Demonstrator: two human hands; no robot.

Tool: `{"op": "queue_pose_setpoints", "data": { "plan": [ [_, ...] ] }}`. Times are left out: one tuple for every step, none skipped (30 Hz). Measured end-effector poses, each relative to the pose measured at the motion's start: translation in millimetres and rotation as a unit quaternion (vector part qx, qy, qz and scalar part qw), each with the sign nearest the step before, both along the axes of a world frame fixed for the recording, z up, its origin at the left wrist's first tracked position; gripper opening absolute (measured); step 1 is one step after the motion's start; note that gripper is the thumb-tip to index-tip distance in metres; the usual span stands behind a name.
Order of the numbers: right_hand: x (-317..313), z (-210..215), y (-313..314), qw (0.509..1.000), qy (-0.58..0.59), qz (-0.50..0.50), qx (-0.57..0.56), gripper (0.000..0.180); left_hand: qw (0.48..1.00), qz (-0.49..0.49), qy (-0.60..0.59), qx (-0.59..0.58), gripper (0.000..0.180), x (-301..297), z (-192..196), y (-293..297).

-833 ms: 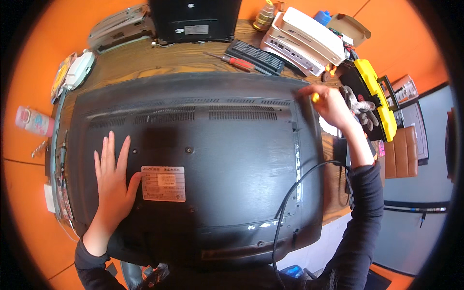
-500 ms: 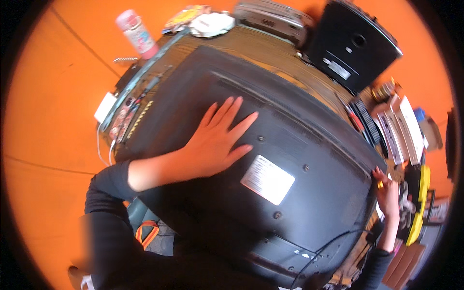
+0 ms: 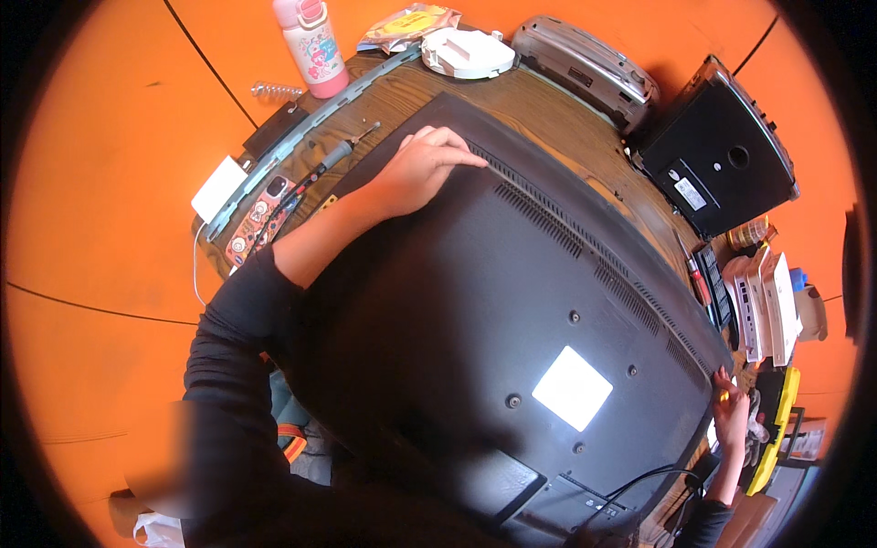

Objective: The person uses a yellow-handled screwdriver to remove screws from the back panel of a CRT television. They rotate the television to access different screw locations and continue unscrewing until the back cover is loosened.

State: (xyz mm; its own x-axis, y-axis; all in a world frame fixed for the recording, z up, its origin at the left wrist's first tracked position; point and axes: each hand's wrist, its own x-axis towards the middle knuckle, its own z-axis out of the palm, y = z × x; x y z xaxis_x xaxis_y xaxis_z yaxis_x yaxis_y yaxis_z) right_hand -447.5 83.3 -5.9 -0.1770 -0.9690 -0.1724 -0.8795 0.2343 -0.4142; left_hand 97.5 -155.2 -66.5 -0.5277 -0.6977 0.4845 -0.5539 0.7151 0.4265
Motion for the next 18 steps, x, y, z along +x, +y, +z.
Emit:
{"op": "queue_pose_setpoints", "data": {
  "plan": [
    [1,0,0,1.0,-0.005,-0.007,0.001,0.045,1.0,-0.001,0.008,0.021,0.032,0,0,0],
    [3,0,0,1.0,-0.002,-0.013,0.004,0.045,0.999,-0.01,0.027,0.025,0.034,0,1,0],
    [5,1,0,1.0,-0.019,-0.024,0.001,0.045,0.998,-0.019,0.044,0.029,0.036,0,1,0],
    [8,3,0,0.999,-0.02,-0.031,0.002,0.044,0.999,-0.017,0.042,0.023,0.037,0,2,0],
    [11,5,-1,0.999,-0.014,-0.033,0.007,0.044,0.999,-0.015,0.04,0.017,0.038,-1,3,0],
    [14,8,-3,0.999,-0.018,-0.028,0.003,0.044,0.999,-0.014,0.038,0.012,0.039,-1,2,0],
    [17,10,-5,0.999,0.045,0.005,-0.003,0.04,0.997,-0.035,0.069,0.008,0.035,-3,1,0],
    [21,13,-8,0.996,0.088,0.016,0.008,0.037,0.995,-0.026,0.097,0.018,0.033,-3,0,0],
    [25,18,-13,0.991,0.132,0.017,0.026,0.035,0.992,-0.022,0.122,0.031,0.031,-3,-1,0],
    [29,23,-20,0.984,0.172,0.018,0.04,0.032,0.988,-0.018,0.146,0.044,0.03,-3,-3,-1],
    [35,27,-28,0.989,0.14,0.049,-0.016,0.018,0.983,0.0,0.168,0.074,0.024,-1,-3,-2],
    [41,31,-42,0.976,0.206,-0.071,0.023,0.013,0.973,0.003,0.206,0.103,0.023,-2,-4,-3],
    [49,40,-52,0.988,0.125,0.006,-0.092,0.013,0.961,0.005,0.242,0.131,0.021,-1,-5,-4],
    [58,50,-68,0.983,0.101,0.044,-0.149,0.012,0.947,0.012,0.276,0.163,0.02,-2,-5,-4],
    [71,59,-84,0.985,-0.01,-0.017,-0.172,0.015,0.952,0.011,0.264,0.156,0.019,-2,-4,-4],
    [84,77,-100,0.987,0.006,-0.015,-0.158,0.02,0.957,0.013,0.247,0.149,0.02,-3,-4,-3],
    [104,83,-115,0.971,0.027,-0.048,-0.231,0.028,0.962,0.018,0.224,0.152,0.022,-3,-3,-3],
    [124,92,-135,0.961,0.061,-0.025,-0.268,0.036,0.967,0.021,0.205,0.15,0.023,-3,-3,-2]
  ]
}}
